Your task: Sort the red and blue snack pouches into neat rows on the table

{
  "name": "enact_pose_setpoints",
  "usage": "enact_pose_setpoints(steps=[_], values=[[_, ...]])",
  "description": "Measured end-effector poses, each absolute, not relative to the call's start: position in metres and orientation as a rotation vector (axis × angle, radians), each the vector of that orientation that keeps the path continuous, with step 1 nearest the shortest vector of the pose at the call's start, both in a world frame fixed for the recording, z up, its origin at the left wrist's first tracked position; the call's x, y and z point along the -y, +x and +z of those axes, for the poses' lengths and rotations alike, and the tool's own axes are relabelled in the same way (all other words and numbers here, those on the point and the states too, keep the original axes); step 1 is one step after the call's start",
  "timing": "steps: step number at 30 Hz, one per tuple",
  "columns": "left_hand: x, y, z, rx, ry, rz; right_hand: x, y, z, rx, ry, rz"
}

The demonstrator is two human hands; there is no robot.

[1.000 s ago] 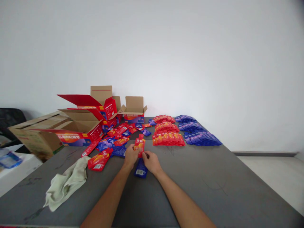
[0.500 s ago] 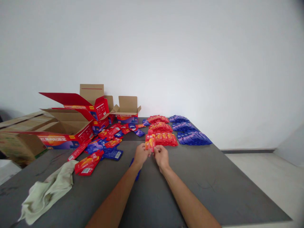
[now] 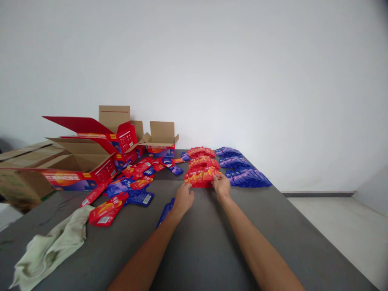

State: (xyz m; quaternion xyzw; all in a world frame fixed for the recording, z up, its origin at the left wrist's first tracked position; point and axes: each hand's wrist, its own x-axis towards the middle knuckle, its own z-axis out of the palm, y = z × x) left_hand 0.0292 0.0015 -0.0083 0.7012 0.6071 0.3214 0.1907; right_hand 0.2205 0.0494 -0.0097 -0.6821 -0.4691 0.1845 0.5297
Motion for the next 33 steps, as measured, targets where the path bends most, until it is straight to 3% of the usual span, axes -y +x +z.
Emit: enact_pose_setpoints(steps=[10, 20, 27, 33], values=[[0.003, 0.046, 0.0, -1.747, 2.233, 0.613, -0.063, 0.234, -0.015, 1.227, -1.851, 0.336], [0.021, 0.004, -0.004, -1.908, 2.21, 0.469, -0.032, 0.224, 0.0, 1.406, -1.94, 0.199], [0.036, -0.053, 0.003, -2.103, 1.871, 0.28, 0.013, 0.167, -0.004, 1.527, -1.842, 0.406], [0.048, -0.055, -0.008, -1.981, 1.805, 0.427, 0.037, 0.122, -0.018, 1.664, -1.681, 0.517]])
